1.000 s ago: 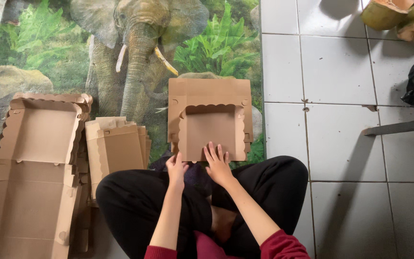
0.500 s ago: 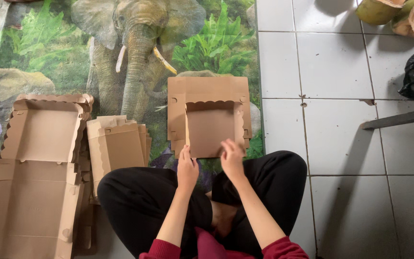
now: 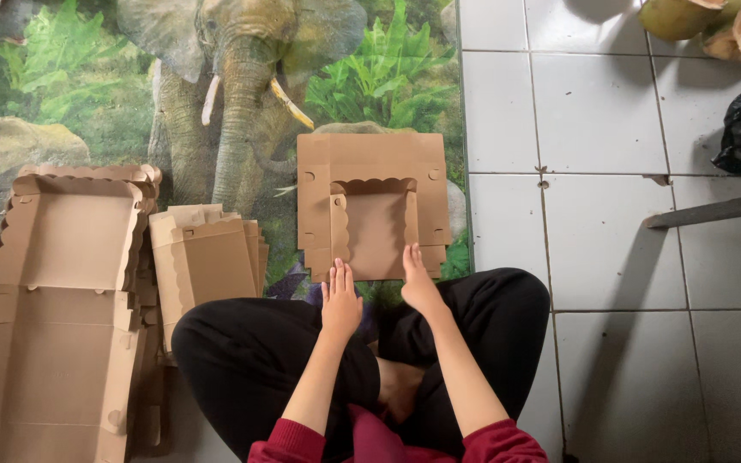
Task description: The person sits on the floor and assembles a flat-packed cardboard box by hand. They fold the side flaps, tuck the tabs into slots, and secure the box structure. The completed box is then placed aside.
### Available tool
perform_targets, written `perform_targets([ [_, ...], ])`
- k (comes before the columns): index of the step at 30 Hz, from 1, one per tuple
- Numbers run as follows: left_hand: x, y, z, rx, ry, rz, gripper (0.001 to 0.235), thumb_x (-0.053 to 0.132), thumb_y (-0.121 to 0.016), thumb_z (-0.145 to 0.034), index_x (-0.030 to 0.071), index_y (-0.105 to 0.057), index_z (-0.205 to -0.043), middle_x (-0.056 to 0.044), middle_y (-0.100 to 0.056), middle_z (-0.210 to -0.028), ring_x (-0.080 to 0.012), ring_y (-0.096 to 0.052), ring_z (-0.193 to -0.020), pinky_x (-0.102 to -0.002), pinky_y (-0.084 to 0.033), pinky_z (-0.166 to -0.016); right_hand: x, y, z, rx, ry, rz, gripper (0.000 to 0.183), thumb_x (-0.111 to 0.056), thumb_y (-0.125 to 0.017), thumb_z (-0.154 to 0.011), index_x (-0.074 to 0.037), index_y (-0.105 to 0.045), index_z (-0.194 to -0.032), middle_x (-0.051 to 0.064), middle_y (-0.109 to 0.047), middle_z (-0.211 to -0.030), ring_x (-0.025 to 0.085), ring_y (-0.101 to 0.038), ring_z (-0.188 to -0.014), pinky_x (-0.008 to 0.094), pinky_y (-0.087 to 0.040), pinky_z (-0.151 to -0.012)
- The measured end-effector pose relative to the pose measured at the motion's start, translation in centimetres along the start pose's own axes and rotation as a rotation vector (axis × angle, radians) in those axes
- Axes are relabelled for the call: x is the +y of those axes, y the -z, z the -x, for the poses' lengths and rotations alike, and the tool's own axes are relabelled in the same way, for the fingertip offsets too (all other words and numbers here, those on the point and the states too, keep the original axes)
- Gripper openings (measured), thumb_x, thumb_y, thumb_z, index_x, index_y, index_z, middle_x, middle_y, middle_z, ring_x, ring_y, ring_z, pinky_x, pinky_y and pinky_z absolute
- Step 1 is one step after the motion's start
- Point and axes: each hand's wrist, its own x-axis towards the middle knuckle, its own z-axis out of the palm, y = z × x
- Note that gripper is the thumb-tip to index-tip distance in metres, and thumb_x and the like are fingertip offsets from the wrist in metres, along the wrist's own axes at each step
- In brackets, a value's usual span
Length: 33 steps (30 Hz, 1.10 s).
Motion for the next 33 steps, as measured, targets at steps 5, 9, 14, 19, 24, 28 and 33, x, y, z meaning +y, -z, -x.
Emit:
perform_targets([
  [5,0.5,0.0,0.1,-0.129,0.049,0.107,0.097,0.046,-0.058,-0.088,0.007,0.004,-0.151,-0.011,0.014,-0.158,-0.0275,0.009,-0.146,-0.055,-0.006,-0.116,3.6,-3.8,-4.0,-0.08,-0.042,0.52,0.09,0.013,-0.042,-0.076,0.003,0.009,-0.149,0.024,0.021,-0.153,0.039,0.011,-0.144,0.057,-0.004,-0.114],
  [9,0.9,-1.3,-0.8,-0.178,0.101,0.128,0.101,0.062,-0.047,-0.088,0.01,0.012,-0.151,-0.011,0.024,-0.155,-0.0283,0.022,-0.143,-0.06,0.008,-0.112,2.1,-3.6,-3.4,-0.076,-0.089,0.571,0.09,0.013,-0.043,-0.079,0.002,0.012,-0.149,0.023,0.026,-0.153,0.038,0.014,-0.143,0.058,0.001,-0.114],
  [14,1.3,-1.0,-1.5,-0.277,0.127,0.143,0.112,0.066,-0.053,-0.082,0.012,0.019,-0.149,-0.012,0.032,-0.152,-0.0322,0.032,-0.138,-0.064,0.017,-0.108,2.6,-3.7,-4.9,-0.014,-0.066,0.609,0.09,0.012,-0.045,-0.078,0.002,0.008,-0.149,0.022,0.019,-0.155,0.037,0.008,-0.145,0.057,-0.004,-0.115],
  [19,1.6,-0.3,-1.9,-0.34,0.143,0.127,0.119,0.065,-0.059,-0.08,0.011,0.023,-0.148,-0.013,0.036,-0.15,-0.0368,0.035,-0.135,-0.066,0.018,-0.105,2.2,-2.6,-6.9,0.02,-0.052,0.638,0.093,0.011,-0.048,-0.076,0.0,0.007,-0.15,0.02,0.018,-0.156,0.036,0.006,-0.145,0.059,-0.006,-0.114],
  [24,1.7,0.1,-1.7,-0.355,0.142,0.139,0.118,0.063,-0.06,-0.081,0.01,0.021,-0.148,-0.015,0.034,-0.15,-0.0388,0.034,-0.136,-0.067,0.017,-0.106,0.7,-0.9,-9.4,0.06,-0.024,0.667,0.096,0.016,-0.05,-0.074,-0.001,0.005,-0.151,0.019,0.015,-0.157,0.035,0.004,-0.146,0.06,-0.005,-0.114],
  [28,1.7,0.8,-1.4,-0.355,0.133,0.196,0.117,0.059,-0.062,-0.082,0.01,0.02,-0.148,-0.015,0.033,-0.151,-0.0395,0.033,-0.136,-0.067,0.019,-0.104,0.7,0.0,-12.2,0.094,0.0,0.745,0.092,0.013,-0.049,-0.078,-0.001,0.005,-0.151,0.016,0.014,-0.158,0.033,0.002,-0.146,0.059,-0.007,-0.114],
  [33,1.8,1.2,-1.3,-0.347,0.131,0.204,0.117,0.06,-0.062,-0.08,0.009,0.018,-0.149,-0.015,0.031,-0.152,-0.0393,0.031,-0.137,-0.068,0.017,-0.106,0.4,1.0,-15.1,0.123,0.012,0.773,0.09,0.013,-0.048,-0.079,-0.002,0.005,-0.15,0.015,0.014,-0.158,0.033,0.001,-0.146,0.059,-0.011,-0.115],
])
